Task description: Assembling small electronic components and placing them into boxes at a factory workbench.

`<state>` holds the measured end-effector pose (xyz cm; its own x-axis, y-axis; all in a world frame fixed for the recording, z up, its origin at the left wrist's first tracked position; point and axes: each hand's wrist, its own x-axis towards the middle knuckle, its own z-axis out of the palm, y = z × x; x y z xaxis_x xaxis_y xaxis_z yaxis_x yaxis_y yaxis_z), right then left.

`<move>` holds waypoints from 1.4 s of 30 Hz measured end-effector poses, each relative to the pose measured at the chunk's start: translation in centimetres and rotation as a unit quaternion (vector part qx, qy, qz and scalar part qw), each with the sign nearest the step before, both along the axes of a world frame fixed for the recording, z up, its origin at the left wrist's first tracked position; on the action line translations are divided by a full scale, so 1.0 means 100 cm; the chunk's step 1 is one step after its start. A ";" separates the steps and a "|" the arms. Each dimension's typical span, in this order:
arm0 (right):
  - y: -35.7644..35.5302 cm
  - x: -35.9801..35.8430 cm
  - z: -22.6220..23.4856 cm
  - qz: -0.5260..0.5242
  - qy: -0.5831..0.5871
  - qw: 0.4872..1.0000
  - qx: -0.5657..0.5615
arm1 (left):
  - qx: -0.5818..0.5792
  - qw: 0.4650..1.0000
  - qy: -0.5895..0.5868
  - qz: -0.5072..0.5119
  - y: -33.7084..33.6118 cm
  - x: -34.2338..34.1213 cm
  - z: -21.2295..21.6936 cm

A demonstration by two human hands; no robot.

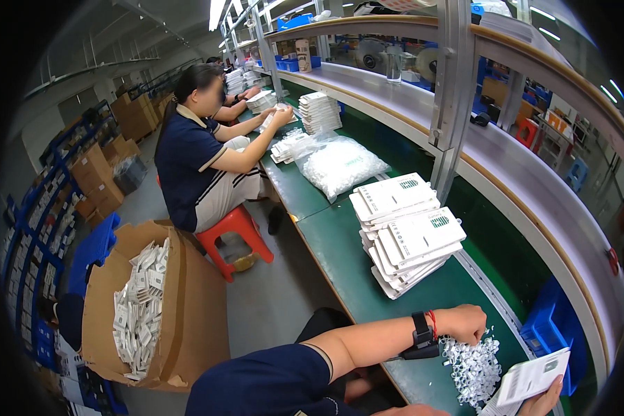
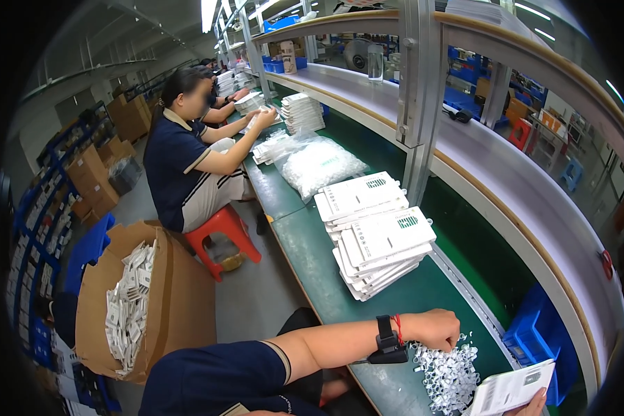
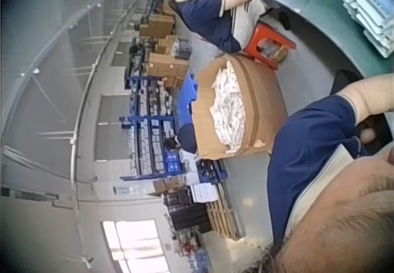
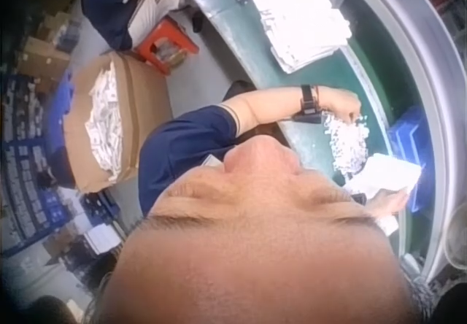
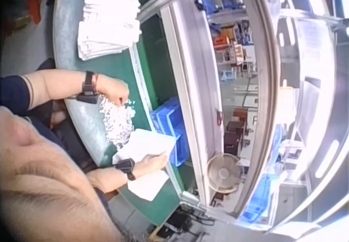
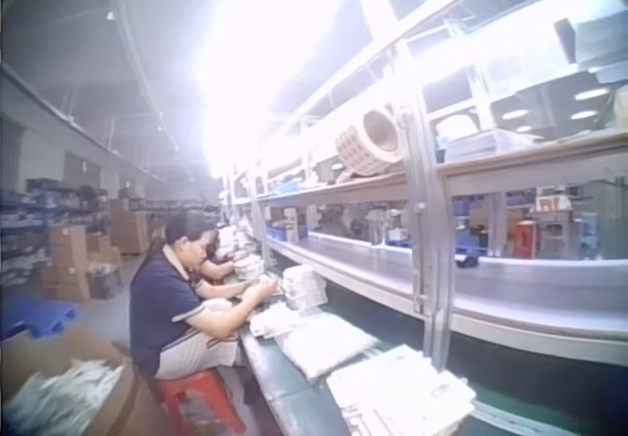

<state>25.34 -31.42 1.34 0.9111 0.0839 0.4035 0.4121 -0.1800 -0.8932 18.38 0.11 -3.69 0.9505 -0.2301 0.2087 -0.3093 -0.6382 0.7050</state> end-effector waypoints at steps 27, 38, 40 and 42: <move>0.099 -0.035 -0.046 0.098 0.162 0.975 0.113 | -0.445 0.884 -0.135 0.046 -0.010 0.002 0.022; 0.125 -0.047 -0.014 0.214 0.037 0.976 0.008 | -0.382 0.921 -0.064 0.050 -0.023 -0.013 0.033; 0.121 -0.045 -0.024 0.196 0.037 0.980 0.010 | -0.337 0.934 -0.111 0.042 -0.033 -0.007 0.028; 0.124 -0.050 -0.027 0.205 0.030 0.978 0.012 | -0.310 0.944 -0.114 0.030 -0.033 -0.011 0.027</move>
<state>20.36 -19.04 -1.41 0.8243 0.4391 0.3574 0.3930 0.0108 -0.9195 17.26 -3.18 -0.97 0.8723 0.0561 0.4858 -0.4740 -0.1471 0.8681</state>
